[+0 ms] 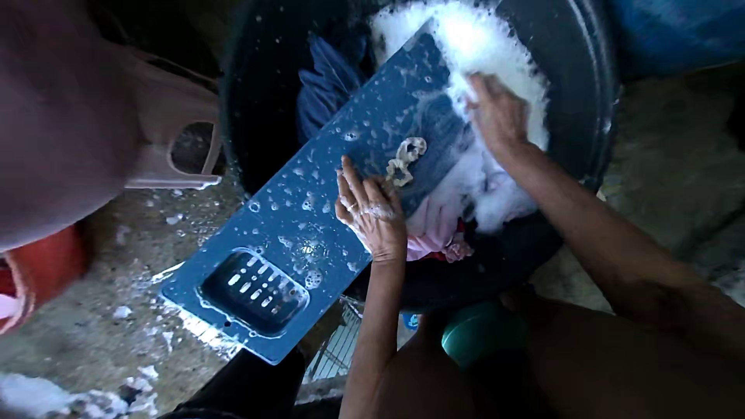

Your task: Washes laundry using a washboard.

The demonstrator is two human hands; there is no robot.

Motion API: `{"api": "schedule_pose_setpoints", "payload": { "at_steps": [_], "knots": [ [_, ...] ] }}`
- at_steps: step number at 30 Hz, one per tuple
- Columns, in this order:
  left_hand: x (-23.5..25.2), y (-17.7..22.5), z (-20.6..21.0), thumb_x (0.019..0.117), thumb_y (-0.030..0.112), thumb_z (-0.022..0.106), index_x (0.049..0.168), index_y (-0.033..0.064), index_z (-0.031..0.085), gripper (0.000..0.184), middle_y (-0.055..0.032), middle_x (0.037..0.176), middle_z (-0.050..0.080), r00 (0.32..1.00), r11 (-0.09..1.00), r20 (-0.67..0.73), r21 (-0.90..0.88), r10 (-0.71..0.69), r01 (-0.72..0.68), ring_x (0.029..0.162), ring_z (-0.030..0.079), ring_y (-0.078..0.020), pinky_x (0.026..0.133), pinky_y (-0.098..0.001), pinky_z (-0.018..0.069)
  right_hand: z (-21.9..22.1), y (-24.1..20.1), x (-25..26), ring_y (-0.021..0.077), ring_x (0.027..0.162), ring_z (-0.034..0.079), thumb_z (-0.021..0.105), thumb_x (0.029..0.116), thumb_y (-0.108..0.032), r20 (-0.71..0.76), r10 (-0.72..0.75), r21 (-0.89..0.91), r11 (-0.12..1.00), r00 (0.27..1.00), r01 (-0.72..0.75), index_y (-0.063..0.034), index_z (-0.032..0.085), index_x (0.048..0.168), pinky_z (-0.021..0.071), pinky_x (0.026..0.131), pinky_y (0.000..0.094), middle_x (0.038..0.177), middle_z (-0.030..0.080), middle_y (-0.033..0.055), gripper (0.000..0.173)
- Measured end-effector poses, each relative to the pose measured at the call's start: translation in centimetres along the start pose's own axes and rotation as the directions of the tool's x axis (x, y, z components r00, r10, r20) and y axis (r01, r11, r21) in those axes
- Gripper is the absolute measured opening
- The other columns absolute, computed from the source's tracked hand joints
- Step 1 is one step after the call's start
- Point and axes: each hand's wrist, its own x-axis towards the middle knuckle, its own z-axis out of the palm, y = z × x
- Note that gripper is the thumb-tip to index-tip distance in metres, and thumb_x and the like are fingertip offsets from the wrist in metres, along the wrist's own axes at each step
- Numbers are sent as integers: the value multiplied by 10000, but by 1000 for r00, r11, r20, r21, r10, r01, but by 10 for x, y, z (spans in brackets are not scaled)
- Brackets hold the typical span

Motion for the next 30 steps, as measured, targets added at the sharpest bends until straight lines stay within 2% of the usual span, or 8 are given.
{"api": "schedule_pose_setpoints", "payload": {
  "at_steps": [2, 6, 10, 13, 18, 23, 28, 30],
  "knots": [
    [-2, 1, 1, 1033, 271, 480, 1039, 45, 663, 291, -149, 1636, 355, 1000, 1000, -13, 6, -16, 16, 1499, 344, -346, 1125, -565, 320, 0, 26, 6, 507, 1197, 612, 414, 1084, -230, -23, 163, -16, 986, 986, -163, -39, 454, 1504, 499, 929, 657, 1421, 553, 294, 463],
    [-1, 1, 0, 1022, 305, 517, 1103, 29, 651, 317, -208, 1664, 257, 1000, 1000, -23, -11, -17, 16, 1479, 356, -384, 1107, -571, 341, 11, 22, -13, 481, 1152, 645, 426, 1081, -205, -3, 372, 200, 910, 928, -364, 2, 382, 1516, 503, 948, 635, 1306, 619, 308, 484],
    [-4, 2, 1, 1028, 275, 482, 1090, 43, 644, 289, -165, 1661, 295, 1000, 1000, 4, 20, -1, 1, 1507, 322, -361, 1122, -594, 305, -6, -71, -67, 363, 867, 737, 600, 982, -144, -111, -20, 396, 916, 994, 63, 11, 544, 1398, 586, 725, 542, 1072, 735, 203, 448],
    [-3, 4, -1, 1003, 210, 490, 1147, -8, 658, 311, -168, 1652, 313, 1000, 1000, 14, 24, 3, -4, 1503, 332, -363, 1132, -598, 308, 22, -98, -77, 349, 948, 725, 620, 973, -117, -102, -417, 313, 848, 903, 427, -77, 677, 1307, 605, 756, 493, 1142, 708, 193, 341],
    [-1, 4, 3, 1040, 227, 466, 1087, 2, 650, 295, -168, 1652, 317, 997, 997, 56, 68, 43, -47, 1521, 315, -329, 1174, -584, 260, 15, -44, -6, 465, 965, 702, 527, 1041, -169, 4, -141, 124, 982, 990, 139, -54, 580, 1401, 563, 760, 596, 1253, 646, 272, 381],
    [-1, 4, 3, 1036, 241, 473, 1140, 6, 652, 314, -185, 1644, 328, 999, 1000, 41, 15, 16, -17, 1525, 308, -341, 1197, -570, 238, 38, -72, -76, 337, 998, 731, 654, 958, -134, -244, -471, 211, 827, 848, 520, -37, 689, 1269, 607, 806, 453, 1156, 724, 194, 328],
    [-1, 4, 1, 1027, 236, 466, 1047, 21, 640, 277, -168, 1664, 291, 998, 999, 68, 41, 11, -13, 1543, 269, -327, 1196, -563, 237, 18, -36, -23, 459, 898, 712, 537, 1036, -179, -3, -61, 87, 994, 998, 61, -49, 585, 1388, 561, 707, 588, 1205, 669, 268, 378],
    [4, 6, 4, 1021, 250, 476, 1049, 21, 642, 284, -173, 1650, 320, 999, 1000, 40, 27, 7, -8, 1535, 289, -331, 1192, -569, 235, 5, -55, -24, 409, 907, 725, 581, 1009, -179, -102, -100, 121, 986, 990, 113, -33, 614, 1361, 582, 721, 550, 1178, 694, 238, 382]
  ]
}}
